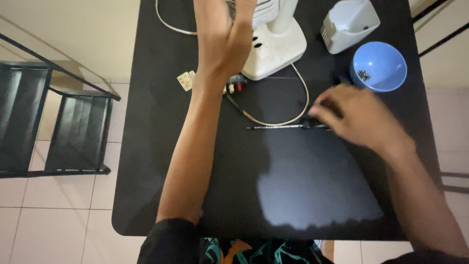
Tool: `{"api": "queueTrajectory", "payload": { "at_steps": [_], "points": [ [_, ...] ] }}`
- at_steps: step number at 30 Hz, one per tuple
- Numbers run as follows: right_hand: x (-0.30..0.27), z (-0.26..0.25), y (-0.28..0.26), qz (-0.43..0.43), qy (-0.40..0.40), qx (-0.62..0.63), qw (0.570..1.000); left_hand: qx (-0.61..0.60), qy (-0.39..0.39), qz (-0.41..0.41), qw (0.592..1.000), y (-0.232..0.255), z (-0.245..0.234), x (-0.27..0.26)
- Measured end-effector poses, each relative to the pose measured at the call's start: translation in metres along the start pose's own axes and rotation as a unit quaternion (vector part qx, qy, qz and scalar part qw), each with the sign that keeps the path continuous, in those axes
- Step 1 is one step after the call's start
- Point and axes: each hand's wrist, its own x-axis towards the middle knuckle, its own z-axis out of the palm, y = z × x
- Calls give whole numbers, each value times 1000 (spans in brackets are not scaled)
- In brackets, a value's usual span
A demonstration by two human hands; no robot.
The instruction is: The person disassembles a small electric fan using a screwdriver, removes the rear cover and front grille, and manipulates internal wiring and components. The person then reassembles the fan by reattaching the grille and cover.
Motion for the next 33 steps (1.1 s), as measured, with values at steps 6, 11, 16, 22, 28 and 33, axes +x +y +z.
{"api": "queueTrajectory", "payload": {
  "at_steps": [6,11,16,22,28,33],
  "points": [
    [2,7,-12,-152,-69,-32,985,126,-7,105,987,-13,-16,7],
    [5,-19,-1,-53,-173,46,982,-22,5,8,1000,13,-26,17],
    [-2,-56,31,-20,-5,26,999,-57,12,-4,998,31,-42,32],
    [46,-58,50,-105,279,204,932,-194,-3,-120,974,15,-44,35],
    [63,-83,34,-203,324,-16,924,-297,-28,-124,946,4,-44,37],
    [78,-78,26,-139,457,-174,861,-295,-55,-117,947,14,-49,34]
  ]
}}
